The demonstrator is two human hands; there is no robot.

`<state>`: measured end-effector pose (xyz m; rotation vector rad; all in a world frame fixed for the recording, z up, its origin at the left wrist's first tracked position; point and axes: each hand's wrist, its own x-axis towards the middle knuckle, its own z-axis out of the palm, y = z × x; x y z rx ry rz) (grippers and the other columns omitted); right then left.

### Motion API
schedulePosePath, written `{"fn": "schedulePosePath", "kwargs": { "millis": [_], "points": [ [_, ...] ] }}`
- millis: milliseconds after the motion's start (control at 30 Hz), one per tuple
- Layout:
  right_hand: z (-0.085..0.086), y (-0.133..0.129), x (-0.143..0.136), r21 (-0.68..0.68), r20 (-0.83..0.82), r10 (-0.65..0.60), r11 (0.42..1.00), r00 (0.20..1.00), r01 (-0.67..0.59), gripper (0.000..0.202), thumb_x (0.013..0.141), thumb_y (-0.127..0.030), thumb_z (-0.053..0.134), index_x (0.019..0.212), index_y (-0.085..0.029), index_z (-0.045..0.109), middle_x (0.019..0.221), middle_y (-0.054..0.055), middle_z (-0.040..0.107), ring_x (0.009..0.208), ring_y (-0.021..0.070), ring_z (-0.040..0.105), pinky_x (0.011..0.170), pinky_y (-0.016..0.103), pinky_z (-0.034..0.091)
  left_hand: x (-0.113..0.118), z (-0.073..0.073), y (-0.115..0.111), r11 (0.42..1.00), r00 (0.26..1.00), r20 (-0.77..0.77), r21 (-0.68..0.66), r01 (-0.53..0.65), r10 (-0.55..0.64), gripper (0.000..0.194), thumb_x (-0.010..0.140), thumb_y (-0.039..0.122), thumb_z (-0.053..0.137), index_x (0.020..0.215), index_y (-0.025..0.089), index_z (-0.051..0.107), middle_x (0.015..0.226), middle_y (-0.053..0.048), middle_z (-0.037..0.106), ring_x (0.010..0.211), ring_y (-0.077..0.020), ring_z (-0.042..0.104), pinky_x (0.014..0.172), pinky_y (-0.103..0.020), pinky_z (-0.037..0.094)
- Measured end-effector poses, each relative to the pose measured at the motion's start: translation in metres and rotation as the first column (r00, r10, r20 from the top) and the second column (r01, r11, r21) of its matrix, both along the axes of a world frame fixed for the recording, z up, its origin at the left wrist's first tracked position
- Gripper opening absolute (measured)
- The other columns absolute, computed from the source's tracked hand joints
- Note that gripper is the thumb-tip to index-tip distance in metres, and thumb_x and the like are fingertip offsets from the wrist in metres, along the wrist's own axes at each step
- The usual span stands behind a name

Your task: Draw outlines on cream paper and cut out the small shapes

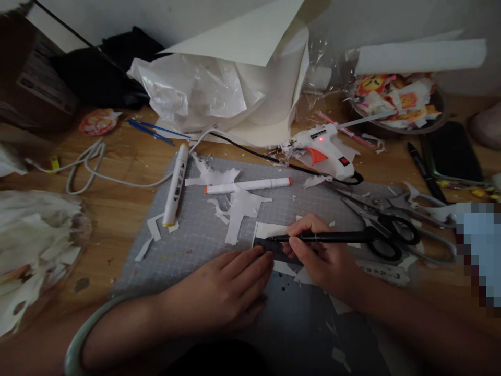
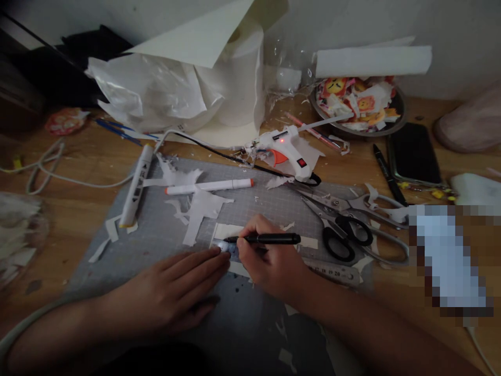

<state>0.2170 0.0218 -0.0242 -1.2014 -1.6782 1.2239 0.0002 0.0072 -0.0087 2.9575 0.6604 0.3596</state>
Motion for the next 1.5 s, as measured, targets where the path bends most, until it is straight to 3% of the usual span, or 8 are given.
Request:
{"fn": "schedulePosePath", "kwargs": {
  "millis": [1500],
  "points": [
    [-0.0025,-0.0046,0.0029,-0.121,-0.053,-0.081,0.990,0.995,0.074,0.009,0.089,-0.023,0.052,0.080,-0.020,0.050,0.070,-0.001,0.056,0.055,0.0096,0.055,0.048,0.020,0.046,-0.0009,-0.0018,-0.0003,1.000,1.000,0.001,-0.003,0.011,-0.011,0.032,0.093,0.026,0.045,0.113,0.008,0.063,0.117,-0.007,0.067,0.107,-0.0223,0.060,0.086,-0.031,0.051]
  ]
}}
